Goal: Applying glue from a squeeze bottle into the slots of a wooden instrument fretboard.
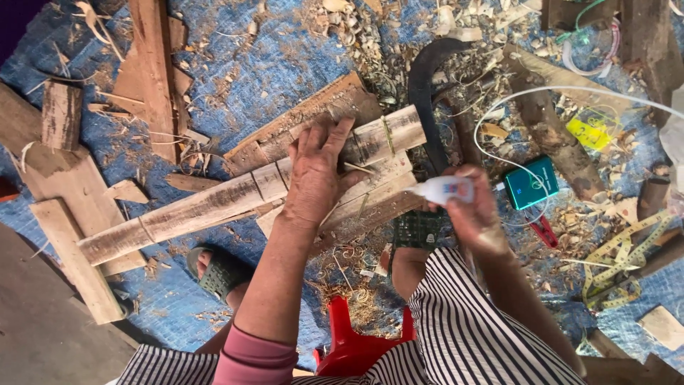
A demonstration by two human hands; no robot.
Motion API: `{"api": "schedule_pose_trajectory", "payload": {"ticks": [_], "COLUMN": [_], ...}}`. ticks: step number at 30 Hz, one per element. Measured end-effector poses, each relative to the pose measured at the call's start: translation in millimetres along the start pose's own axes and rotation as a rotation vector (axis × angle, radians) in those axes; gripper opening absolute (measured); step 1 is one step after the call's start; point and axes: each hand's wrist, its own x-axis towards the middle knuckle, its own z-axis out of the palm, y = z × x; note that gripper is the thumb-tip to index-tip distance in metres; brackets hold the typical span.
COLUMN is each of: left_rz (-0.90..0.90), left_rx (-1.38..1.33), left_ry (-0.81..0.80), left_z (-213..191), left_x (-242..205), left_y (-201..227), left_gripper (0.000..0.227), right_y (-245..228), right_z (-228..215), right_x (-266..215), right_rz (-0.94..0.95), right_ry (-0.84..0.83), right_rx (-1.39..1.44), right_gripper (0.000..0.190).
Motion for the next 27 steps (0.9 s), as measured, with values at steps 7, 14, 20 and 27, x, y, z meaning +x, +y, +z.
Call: {"api": "schedule_pose_trajectory", "payload": {"ticks": [7, 14, 20, 27], "left_rz": [0.025, 0.051, 0.026, 0.041], "left_rx": [-0.052, -0.03, 0.015, 0.039], "left_ry": [0.008, 0.021, -0.016, -0.029], "left_z": [-6.0, -7.0, -9.5, -16.3], "left_x": [-1.7, -1.7, -1.6, -2.1], "left_y": [1.7, 5.0, 5.3, 12.8], "left_gripper": [0.099, 0.097, 0.095, 0.09], "right_y": [21.8, -8.4, 1.5, 45.2], "right_z": [-1.9, -43.6, -103.9, -108.1], "right_x": [-22.7, -21.4, -24.4, -2.4], "right_rz": [-0.021, -0.344, -0.308, -0.362], "right_ry": [-0.02, 0.126, 0.228, 0.194], "right_rx": [-0.745, -1.13, -1.168, -1.27], "right_gripper": [0.063, 0.069, 0.063, 0.04]}}
